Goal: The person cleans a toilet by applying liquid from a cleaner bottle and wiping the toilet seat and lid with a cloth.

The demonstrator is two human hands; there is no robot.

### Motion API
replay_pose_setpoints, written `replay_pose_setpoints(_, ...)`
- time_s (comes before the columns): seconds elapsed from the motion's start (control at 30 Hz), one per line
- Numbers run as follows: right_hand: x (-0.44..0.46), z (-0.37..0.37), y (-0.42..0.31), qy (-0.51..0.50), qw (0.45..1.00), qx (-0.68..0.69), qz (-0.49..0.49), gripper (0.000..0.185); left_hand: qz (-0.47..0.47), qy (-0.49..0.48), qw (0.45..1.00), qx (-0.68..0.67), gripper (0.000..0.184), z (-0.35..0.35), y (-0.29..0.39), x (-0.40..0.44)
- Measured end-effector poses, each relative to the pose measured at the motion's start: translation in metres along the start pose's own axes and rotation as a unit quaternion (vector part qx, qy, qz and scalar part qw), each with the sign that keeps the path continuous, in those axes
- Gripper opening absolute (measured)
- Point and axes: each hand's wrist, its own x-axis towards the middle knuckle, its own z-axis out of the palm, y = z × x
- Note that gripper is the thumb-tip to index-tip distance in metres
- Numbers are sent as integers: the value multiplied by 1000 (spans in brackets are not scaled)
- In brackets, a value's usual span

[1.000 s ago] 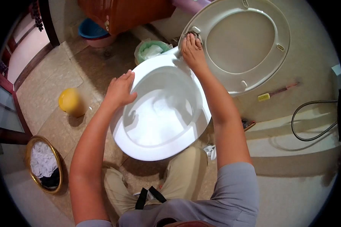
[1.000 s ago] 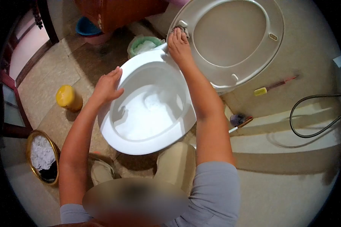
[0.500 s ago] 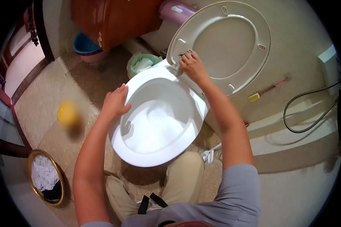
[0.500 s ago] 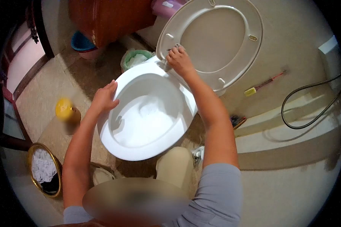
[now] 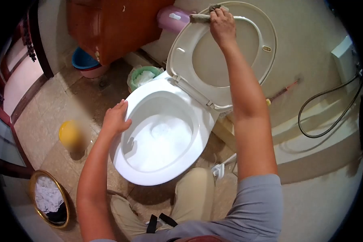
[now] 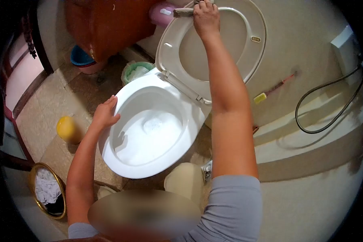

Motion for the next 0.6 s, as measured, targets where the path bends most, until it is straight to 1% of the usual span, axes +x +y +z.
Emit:
replay_pose_setpoints(0.07, -20, 18, -14, -118, 992, -29, 28, 6, -4, -4, 1000, -13, 72, 2, -1, 1)
replay_pose_setpoints(0.13, -41, 12, -56, -224, 974, -10, 3, 9, -19, -22, 1000, -13, 71, -1, 1, 2)
replay_pose_setpoints(0.2, -76, 9, -87, -163, 976, 101, -106, 9, -21, -21, 999, -22, 71, -4, 4, 0)
replay_pose_setpoints(0.3, -78, 6, -81, -186, 963, 155, -120, 9, -17, -15, 999, -24, 70, -5, 0, -2)
replay_pose_setpoints(0.4, -56, 16, -40, -140, 977, 130, -97, 11, -22, -21, 999, -38, 69, -5, 3, -1)
replay_pose_setpoints(0.47, -39, 21, 3, -71, 991, 81, -84, 12, -25, -22, 999, -32, 69, -6, 2, 0)
replay_pose_setpoints(0.57, -18, -10, 45, -146, 978, 85, -127, 11, -23, -15, 999, -26, 69, -4, 3, 3)
replay_pose_setpoints(0.6, -21, -15, 54, -138, 979, 88, -123, 11, -21, -17, 999, -34, 69, -5, 2, 3)
